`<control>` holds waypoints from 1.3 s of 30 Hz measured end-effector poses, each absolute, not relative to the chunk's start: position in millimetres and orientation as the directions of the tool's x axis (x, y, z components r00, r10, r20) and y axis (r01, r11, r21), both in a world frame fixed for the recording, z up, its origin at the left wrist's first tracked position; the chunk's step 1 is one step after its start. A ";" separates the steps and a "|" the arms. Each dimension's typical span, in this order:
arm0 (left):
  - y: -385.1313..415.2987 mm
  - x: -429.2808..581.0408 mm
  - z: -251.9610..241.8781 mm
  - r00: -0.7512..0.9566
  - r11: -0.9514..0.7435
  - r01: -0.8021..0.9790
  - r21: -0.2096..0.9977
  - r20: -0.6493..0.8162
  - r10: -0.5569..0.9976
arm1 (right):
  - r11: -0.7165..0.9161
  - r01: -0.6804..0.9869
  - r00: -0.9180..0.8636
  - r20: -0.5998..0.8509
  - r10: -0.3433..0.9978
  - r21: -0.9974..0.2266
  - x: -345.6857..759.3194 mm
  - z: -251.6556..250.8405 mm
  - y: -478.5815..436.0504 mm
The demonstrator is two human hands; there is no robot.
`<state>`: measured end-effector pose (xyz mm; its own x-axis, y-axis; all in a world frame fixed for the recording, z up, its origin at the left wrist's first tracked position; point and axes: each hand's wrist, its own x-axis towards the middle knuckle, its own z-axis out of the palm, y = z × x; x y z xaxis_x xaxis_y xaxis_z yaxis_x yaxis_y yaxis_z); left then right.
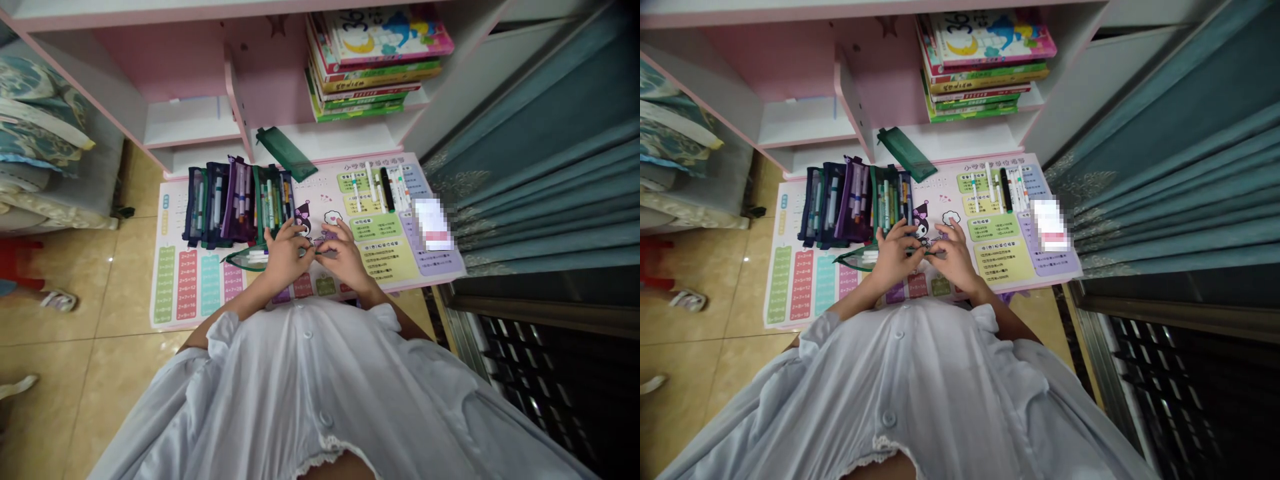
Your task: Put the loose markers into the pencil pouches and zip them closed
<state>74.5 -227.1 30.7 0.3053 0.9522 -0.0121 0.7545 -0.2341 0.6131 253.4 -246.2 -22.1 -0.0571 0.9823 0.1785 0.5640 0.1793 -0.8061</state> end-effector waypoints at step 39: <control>-231.2 56.5 24.7 0.239 -0.216 0.806 0.551 0.031 0.971 | 0.115 0.540 -0.022 0.123 0.992 -0.834 263.9 -22.5 -244.5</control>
